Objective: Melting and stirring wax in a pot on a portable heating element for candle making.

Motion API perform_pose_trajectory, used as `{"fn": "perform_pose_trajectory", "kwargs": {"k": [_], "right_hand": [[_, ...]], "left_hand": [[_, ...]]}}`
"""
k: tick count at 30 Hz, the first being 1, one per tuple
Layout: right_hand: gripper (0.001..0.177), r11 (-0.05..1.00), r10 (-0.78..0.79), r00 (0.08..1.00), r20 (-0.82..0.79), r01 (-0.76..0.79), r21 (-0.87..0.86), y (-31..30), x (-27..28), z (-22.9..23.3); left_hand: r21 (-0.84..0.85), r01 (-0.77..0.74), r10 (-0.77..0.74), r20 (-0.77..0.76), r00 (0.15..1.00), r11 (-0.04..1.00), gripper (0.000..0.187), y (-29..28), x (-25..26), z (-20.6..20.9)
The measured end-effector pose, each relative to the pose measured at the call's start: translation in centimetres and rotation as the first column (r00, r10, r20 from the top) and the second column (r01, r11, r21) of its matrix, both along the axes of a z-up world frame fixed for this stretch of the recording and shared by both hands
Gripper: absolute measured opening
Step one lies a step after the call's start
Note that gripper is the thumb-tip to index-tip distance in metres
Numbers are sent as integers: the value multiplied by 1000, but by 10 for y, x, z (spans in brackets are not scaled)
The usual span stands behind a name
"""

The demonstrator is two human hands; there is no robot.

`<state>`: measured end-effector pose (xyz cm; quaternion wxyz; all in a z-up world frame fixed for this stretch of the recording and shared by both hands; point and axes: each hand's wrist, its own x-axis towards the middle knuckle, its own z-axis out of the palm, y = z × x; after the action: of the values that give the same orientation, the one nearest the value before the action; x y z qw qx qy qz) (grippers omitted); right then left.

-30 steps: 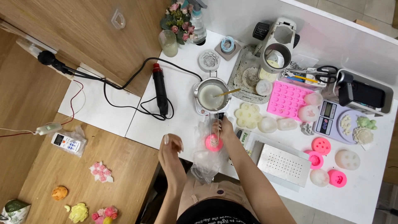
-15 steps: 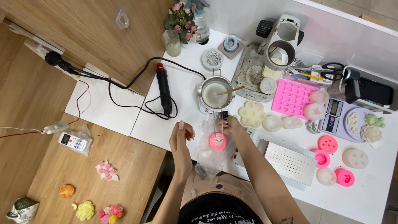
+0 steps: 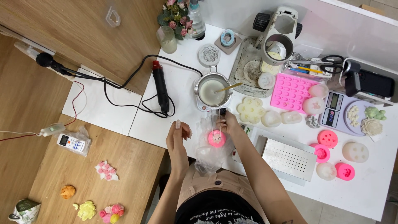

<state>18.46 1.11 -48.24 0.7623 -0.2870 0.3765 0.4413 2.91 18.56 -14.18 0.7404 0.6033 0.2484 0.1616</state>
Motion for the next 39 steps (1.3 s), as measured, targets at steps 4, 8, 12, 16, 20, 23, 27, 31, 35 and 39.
{"fn": "perform_pose_trajectory", "kwargs": {"k": [4,8,12,16,20,23,27,31,35,39], "right_hand": [[42,976,9,999,-46,1,218,-7,2,-20],[47,973,-59,994,-88,77,219,-8,-15,24],[26,749,400,804,441,-9,-663,-9,-74,135],[61,268,960,10,279,253,-930,-17,-121,185],[74,171,974,-204,94,405,-898,-15,-134,175],[78,155,972,-229,53,460,-874,-8,-133,166],[75,40,971,-230,-69,437,-899,-2,-128,157],[78,-52,961,-240,-135,323,-945,1,-118,164],[81,2,979,-198,-41,213,-977,-4,-109,159],[80,117,982,-155,106,64,-991,-14,-97,170]], "left_hand": [[35,24,-24,7,1000,999,43,-1,-1,4],[23,22,-22,-9,1000,999,43,1,-2,-5],[44,149,-139,-183,973,988,41,13,-10,-61],[148,709,-296,-835,463,690,45,23,-23,-86],[-24,842,-452,-852,264,539,47,11,-50,-127],[-111,779,-525,-796,302,617,44,-14,-64,-146],[99,664,-488,-600,634,741,58,-46,-81,-210],[-447,412,-598,-453,661,794,66,-56,-84,-279],[-694,134,-521,-385,762,708,60,-43,-78,-289],[-725,37,-571,-507,646,687,48,-33,-65,-282]]}}
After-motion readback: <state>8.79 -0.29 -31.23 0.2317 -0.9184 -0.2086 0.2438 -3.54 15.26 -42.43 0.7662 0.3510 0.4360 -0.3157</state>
